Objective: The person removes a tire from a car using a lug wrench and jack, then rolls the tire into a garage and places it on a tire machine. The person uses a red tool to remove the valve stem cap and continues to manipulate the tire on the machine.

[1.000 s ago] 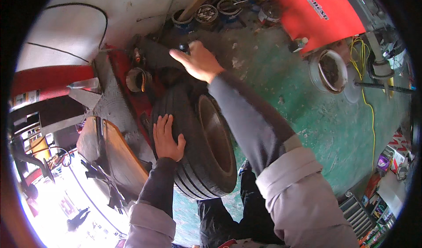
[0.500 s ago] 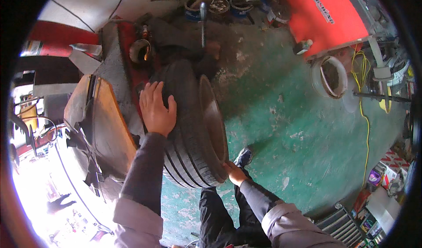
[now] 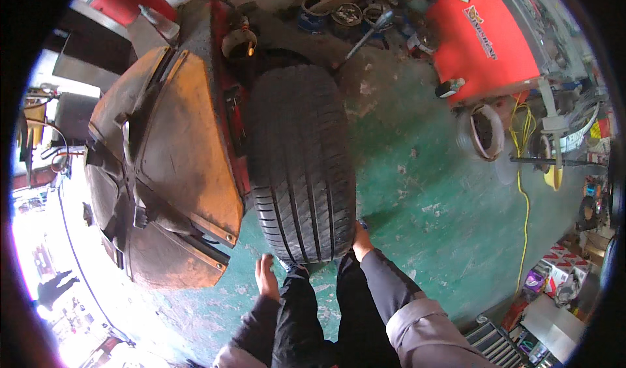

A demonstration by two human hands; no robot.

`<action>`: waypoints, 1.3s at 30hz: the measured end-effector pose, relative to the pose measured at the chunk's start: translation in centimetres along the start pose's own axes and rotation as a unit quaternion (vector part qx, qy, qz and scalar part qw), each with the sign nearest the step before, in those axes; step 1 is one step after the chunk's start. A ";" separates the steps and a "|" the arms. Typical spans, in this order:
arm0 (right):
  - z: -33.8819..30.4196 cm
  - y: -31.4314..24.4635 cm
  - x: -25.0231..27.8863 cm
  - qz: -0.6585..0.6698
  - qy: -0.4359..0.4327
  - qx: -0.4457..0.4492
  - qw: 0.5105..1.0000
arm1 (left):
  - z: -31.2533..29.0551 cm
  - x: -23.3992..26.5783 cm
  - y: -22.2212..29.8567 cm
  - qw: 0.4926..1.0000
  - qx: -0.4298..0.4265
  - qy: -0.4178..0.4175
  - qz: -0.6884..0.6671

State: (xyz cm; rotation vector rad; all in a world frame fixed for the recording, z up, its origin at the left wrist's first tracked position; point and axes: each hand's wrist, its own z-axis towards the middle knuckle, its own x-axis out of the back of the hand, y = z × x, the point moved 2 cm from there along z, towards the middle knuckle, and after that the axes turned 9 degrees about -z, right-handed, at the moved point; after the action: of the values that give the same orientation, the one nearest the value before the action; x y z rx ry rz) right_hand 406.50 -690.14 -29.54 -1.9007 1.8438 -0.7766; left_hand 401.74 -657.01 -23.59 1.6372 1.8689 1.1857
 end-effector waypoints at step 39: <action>-2.7 -23.0 8.9 0.236 -0.330 -0.154 0.901 | -11.2 -13.8 26.0 0.876 -0.326 -0.016 0.355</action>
State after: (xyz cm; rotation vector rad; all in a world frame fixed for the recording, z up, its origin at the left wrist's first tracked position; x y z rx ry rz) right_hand 422.65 -697.10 -12.12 -1.4895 1.8925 0.3114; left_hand 412.67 -674.78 0.05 1.9132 0.6516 1.7878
